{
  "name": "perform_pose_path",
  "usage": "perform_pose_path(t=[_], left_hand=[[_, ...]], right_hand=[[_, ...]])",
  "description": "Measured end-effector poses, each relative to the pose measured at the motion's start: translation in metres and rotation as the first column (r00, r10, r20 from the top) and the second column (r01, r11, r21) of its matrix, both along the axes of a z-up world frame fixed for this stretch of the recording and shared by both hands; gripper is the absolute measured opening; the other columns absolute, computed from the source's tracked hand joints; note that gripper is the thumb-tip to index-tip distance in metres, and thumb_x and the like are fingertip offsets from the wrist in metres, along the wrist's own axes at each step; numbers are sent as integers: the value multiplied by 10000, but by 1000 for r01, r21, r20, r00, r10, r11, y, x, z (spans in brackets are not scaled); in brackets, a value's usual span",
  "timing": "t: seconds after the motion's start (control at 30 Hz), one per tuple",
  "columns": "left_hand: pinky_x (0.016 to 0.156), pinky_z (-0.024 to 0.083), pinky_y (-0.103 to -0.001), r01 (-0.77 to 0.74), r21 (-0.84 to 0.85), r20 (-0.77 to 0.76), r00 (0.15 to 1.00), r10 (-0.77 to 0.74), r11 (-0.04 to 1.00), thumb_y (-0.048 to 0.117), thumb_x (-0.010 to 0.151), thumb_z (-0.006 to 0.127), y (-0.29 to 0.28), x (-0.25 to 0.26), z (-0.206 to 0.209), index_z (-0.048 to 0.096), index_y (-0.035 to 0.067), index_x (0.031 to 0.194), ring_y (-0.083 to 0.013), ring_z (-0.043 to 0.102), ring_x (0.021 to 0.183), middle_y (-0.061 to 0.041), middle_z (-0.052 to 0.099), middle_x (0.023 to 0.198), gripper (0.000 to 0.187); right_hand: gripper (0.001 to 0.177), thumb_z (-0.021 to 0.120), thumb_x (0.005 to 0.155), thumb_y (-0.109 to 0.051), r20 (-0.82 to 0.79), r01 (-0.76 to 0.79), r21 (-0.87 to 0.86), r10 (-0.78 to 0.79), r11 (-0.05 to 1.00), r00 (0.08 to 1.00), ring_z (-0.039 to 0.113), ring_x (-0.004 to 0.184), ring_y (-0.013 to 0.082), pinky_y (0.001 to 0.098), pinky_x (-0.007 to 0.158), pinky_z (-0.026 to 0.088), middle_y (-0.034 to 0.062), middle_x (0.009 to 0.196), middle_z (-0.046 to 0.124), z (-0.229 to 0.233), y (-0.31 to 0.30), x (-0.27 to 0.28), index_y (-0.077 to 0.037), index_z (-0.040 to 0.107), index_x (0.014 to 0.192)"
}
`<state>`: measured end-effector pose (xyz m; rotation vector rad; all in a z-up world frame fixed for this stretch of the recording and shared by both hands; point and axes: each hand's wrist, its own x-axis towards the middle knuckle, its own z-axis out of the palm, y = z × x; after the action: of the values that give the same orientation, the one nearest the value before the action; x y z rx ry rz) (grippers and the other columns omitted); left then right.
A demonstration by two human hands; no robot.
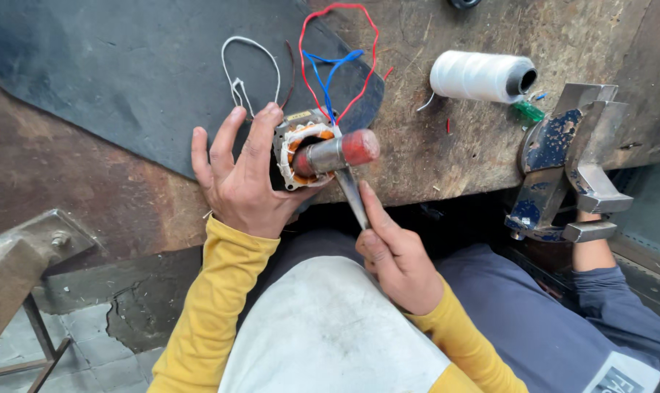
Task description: The person works on a cylindrical electrical component, likely a motor stator, on a workbench. They use a rubber mallet to tap the component and a screwdriver to adjust internal parts and wires. The person also uses a metal rod to push or align elements inside the component.
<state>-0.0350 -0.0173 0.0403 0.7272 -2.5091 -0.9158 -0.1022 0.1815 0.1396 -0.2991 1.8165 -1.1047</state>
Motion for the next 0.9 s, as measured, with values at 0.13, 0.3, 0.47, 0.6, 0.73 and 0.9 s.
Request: perform_pose_path(t=[0.13,0.3,0.47,0.6,0.73,0.9], left_hand=[[1213,233,-575,-7,106,-22,1000,10,994,633,818,862,5,-3,9,561,24,1411,-327,478,1373,-83,614,1411,902],[1191,382,-451,203,149,-106,976,-189,968,382,798,952,-23,4,7,571,65,1443,-292,529,1359,-56,629,1438,814],[1199,351,-484,121,75,-113,987,-112,990,374,782,962,-13,9,1,593,120,1425,-245,563,1299,-15,654,1415,783],[1207,334,-492,75,65,-116,991,-67,995,417,784,964,-8,2,-2,601,130,1424,-235,566,1277,-2,663,1399,790],[1194,324,-501,34,45,-126,992,-28,998,479,809,961,0,4,1,598,116,1424,-247,572,1234,-15,673,1373,801],[1173,333,-516,-22,-13,-127,992,20,1000,522,891,948,6,-5,-9,516,81,1424,-307,464,1288,-92,571,1377,816]], right_hand=[[663,436,1088,-116,81,249,-74,-243,966,967,368,595,37,170,514,355,-26,805,451,27,9,-17,-101,140,1681],[661,431,1094,-122,-54,283,-52,-286,958,957,356,595,50,176,508,354,-6,809,445,48,11,-28,-85,137,1685],[618,466,1085,-47,-549,-72,174,157,982,821,500,651,42,195,654,486,5,817,580,40,-3,-12,-44,228,1656],[643,546,1008,-10,-300,-170,200,226,965,927,554,671,149,251,672,498,126,822,605,37,-6,-31,-36,343,1618],[597,557,1017,-4,-477,-217,159,268,963,837,596,799,253,281,748,490,225,988,608,39,-14,-30,-26,343,1574],[594,479,1084,-95,-498,-250,102,267,963,825,541,798,106,205,715,448,110,999,579,49,-13,-45,-95,265,1638]])
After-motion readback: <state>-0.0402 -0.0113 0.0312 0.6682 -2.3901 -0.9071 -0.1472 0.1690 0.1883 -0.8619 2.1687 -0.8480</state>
